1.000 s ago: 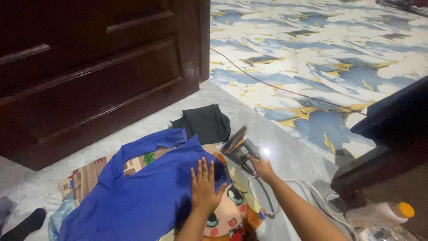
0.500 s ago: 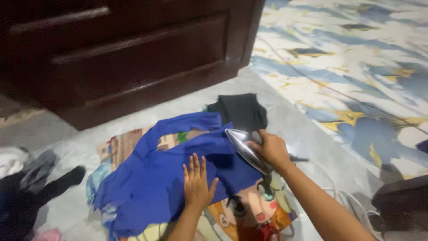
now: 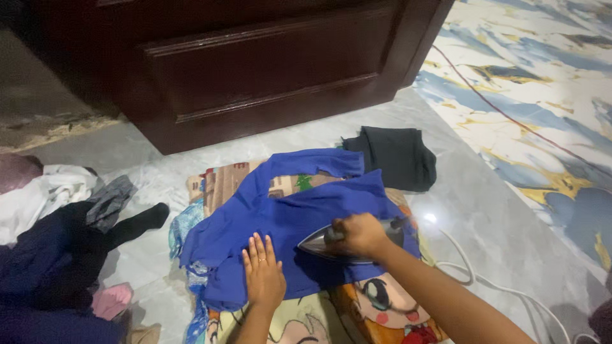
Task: The person irons a blue dress laid out on a patterned mat on the floor. They smooth the fabric with their hands and use an iron to press the dress, focusing on different sections.
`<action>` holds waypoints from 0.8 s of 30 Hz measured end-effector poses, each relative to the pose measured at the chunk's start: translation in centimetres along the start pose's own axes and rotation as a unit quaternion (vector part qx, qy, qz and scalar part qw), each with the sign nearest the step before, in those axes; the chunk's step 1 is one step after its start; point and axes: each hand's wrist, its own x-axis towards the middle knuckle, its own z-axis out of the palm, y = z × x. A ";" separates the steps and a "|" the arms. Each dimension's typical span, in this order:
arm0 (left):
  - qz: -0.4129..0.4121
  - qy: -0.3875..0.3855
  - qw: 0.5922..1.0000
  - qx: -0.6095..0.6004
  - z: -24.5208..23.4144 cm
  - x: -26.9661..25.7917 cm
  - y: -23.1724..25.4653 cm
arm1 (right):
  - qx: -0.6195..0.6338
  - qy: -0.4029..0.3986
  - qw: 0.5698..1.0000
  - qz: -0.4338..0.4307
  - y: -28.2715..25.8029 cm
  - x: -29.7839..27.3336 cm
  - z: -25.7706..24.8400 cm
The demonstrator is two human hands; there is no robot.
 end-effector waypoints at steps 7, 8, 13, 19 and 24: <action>0.006 -0.046 0.999 -0.020 1.0 -0.4 -2.0 | -0.034 0.004 0.999 -0.019 -0.7 2.2 3.3; 0.008 -0.038 0.999 -0.019 1.2 -0.4 -2.0 | -0.029 0.017 0.999 -0.016 -0.7 2.4 3.5; 0.001 -0.003 0.999 -0.040 1.6 -0.5 -2.0 | -0.033 -0.003 0.999 -0.037 -1.5 4.0 3.9; -0.034 -0.013 0.998 -0.056 1.1 -0.7 -3.7 | -0.030 -0.022 0.999 -0.028 -5.1 6.1 3.6; -0.027 0.049 0.993 -0.101 2.1 -1.3 -6.2 | 0.006 -0.014 0.999 -0.044 -8.7 7.2 3.8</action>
